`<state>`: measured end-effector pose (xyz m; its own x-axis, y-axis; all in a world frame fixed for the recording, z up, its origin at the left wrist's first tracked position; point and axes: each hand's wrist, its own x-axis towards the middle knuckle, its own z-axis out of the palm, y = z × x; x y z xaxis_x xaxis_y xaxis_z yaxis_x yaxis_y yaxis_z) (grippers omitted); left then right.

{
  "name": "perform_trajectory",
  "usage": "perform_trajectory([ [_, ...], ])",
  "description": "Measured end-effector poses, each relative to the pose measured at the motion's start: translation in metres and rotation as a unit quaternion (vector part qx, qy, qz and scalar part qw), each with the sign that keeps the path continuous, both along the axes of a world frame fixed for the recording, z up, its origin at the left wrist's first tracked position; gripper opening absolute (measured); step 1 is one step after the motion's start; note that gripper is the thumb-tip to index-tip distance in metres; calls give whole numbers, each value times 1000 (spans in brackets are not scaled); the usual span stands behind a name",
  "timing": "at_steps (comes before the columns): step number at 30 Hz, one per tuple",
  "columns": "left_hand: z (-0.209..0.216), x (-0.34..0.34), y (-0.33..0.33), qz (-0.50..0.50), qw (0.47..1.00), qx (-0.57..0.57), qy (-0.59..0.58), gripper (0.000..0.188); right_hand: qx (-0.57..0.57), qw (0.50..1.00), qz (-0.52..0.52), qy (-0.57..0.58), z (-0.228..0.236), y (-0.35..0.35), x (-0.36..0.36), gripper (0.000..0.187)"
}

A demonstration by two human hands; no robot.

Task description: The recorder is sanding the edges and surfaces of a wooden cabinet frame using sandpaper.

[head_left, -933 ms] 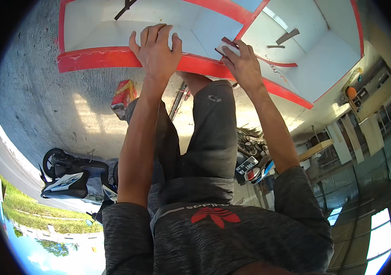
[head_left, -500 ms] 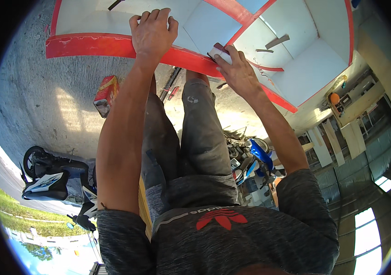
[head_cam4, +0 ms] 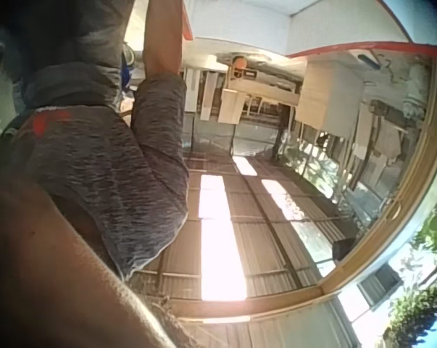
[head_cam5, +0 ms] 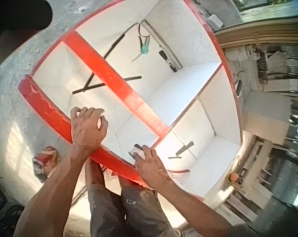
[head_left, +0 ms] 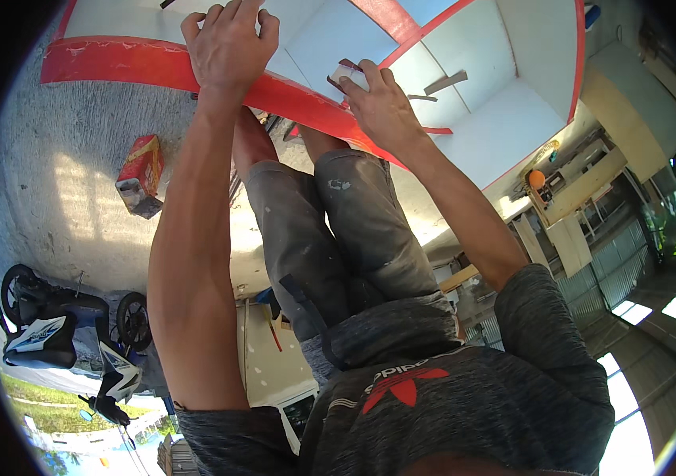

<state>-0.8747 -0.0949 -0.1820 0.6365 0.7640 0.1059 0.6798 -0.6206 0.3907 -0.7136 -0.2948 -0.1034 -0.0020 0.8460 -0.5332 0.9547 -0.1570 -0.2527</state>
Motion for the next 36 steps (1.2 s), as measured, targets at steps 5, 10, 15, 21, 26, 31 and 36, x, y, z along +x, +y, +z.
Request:
perform_trajectory([
  [5, -5, 0, -3, 22, 1000, 6, -10, 19, 1, 1000, 16, -21, 8, -10, -7, 41],
  [10, -2, 4, -6, 23, 1000, -16, -11, 18, -30, 997, -15, -64, 1, -2, -11, 39],
  [15, 0, 4, -8, 22, 999, -33, -19, 18, 6, 999, -29, -43, -1, 2, 3, 35],
  [21, 1, 2, -7, 26, 999, -20, -18, 18, 26, 999, -11, -23, 10, -18, 10, 34],
  [26, 1, 2, -8, 24, 999, -16, -30, 18, 46, 998, -31, -43, -4, -1, 27, 35],
  [31, 5, 4, -5, 26, 999, -17, -23, 18, 68, 998, -11, -11, -4, -8, 41, 36],
  [36, 20, 11, -9, 38, 995, -82, -44, 14, 76, 996, -39, -8, 5, -21, 29, 39],
])
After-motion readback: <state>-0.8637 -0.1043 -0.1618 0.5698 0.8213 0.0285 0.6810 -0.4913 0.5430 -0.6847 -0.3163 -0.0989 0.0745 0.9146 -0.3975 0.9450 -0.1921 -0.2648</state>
